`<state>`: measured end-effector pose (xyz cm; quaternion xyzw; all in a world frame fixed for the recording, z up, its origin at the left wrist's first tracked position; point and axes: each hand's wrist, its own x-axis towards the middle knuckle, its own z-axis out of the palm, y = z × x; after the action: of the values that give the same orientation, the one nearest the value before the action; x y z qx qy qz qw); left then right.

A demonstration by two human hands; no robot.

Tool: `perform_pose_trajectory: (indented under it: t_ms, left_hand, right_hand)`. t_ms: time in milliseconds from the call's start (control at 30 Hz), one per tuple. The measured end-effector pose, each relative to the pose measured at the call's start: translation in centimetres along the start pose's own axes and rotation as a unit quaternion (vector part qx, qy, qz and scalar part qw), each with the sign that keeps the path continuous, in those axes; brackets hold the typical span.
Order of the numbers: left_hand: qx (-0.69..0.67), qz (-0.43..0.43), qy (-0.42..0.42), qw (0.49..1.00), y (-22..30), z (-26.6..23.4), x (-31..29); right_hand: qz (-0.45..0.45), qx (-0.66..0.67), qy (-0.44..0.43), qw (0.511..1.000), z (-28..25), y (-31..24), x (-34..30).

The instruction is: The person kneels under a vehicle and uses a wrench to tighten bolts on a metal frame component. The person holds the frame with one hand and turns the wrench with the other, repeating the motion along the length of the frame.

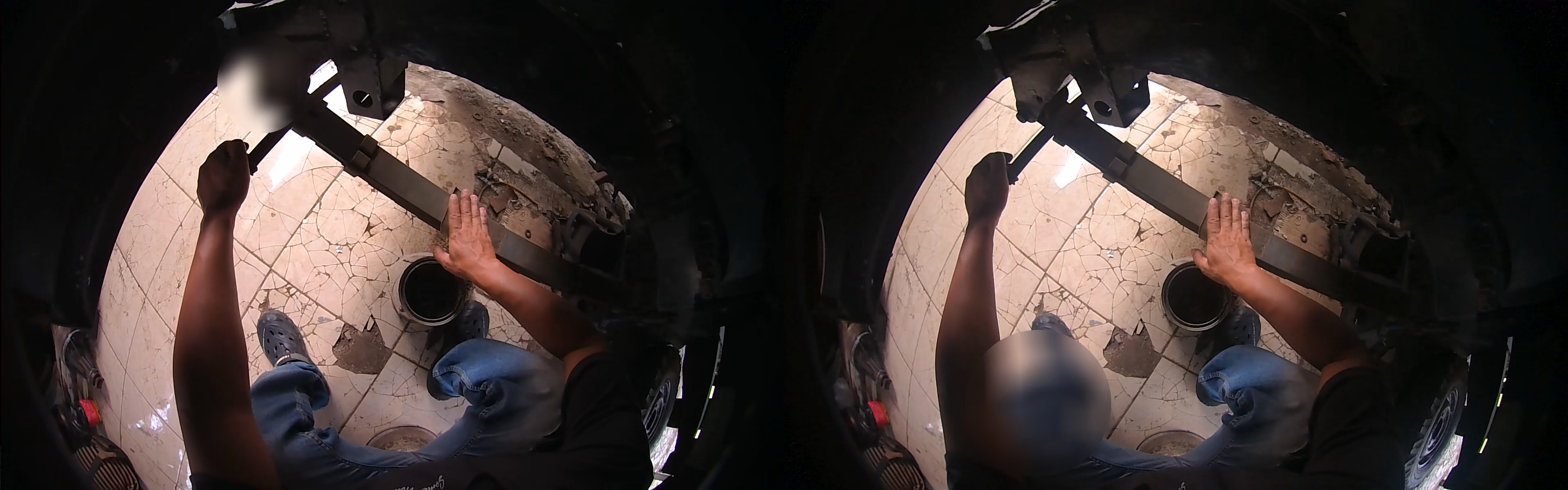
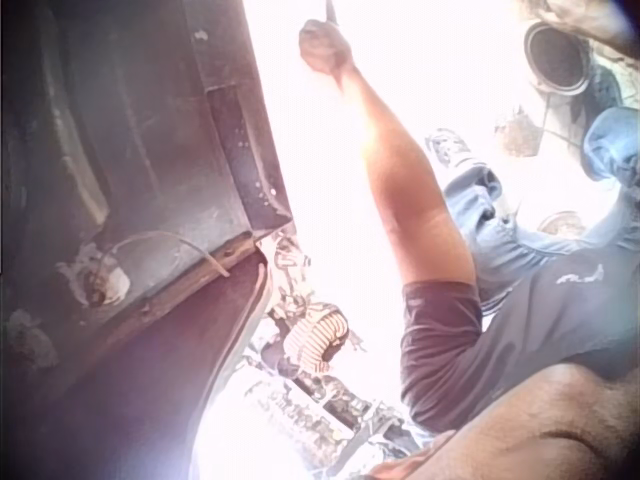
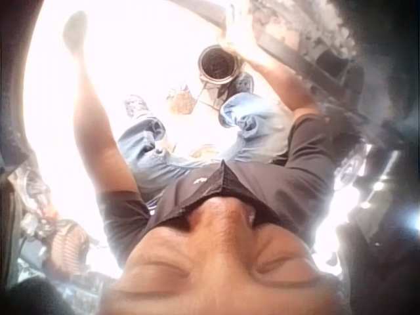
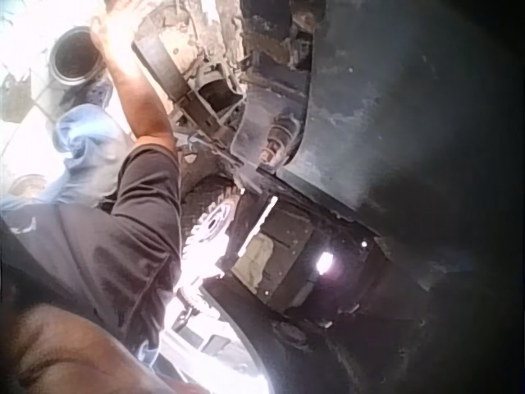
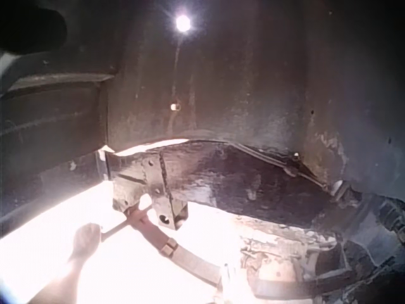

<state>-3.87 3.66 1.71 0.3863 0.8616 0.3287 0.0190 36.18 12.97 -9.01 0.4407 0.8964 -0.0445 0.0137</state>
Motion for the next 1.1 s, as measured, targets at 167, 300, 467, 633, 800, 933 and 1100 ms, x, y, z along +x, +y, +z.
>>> perform_pose_trajectory:
  t_ms: [167, 300, 467, 633, 800, 933, 1100]
  left_hand:
    - [0.042, 0.016, 0.01, 0.999, -0.6, 0.5, 0.7]
    - [0.015, 0.002, 0.018, 1.0, 0.1, 0.6, 0.1]
    - [0.087, 0.079, 0.018, 0.993, -1.5, 0.5, 0.8]
    - [0.062, 0.043, 0.02, 0.997, -0.6, 0.9, 0.6]
    - [0.062, 0.061, 0.021, 0.996, -1.1, 0.7, 0.8]
    - [0.159, 0.191, 0.078, 0.966, -3.3, 0.9, 1.4]
    - [0.028, 0.021, 0.005, 0.999, -0.7, 0.6, 0.5]
  right_hand:
    - [-0.011, 0.007, 0.003, 1.0, -0.2, -2.1, 2.0]
    - [-0.046, -0.005, 0.0, 0.999, -0.5, -1.4, 2.0]
    - [-0.062, -0.023, 0.0, 0.998, 0.0, 0.8, -1.8]
    - [-0.006, -0.035, -0.035, 0.999, -1.0, 1.5, 0.6]
    - [-0.002, -0.049, -0.049, 0.998, -1.2, 0.2, -1.5]
    - [-0.045, -0.077, -0.037, 0.995, -1.0, 0.9, -1.6]
    - [0.016, -0.077, -0.069, 0.995, -1.7, 0.4, -1.0]
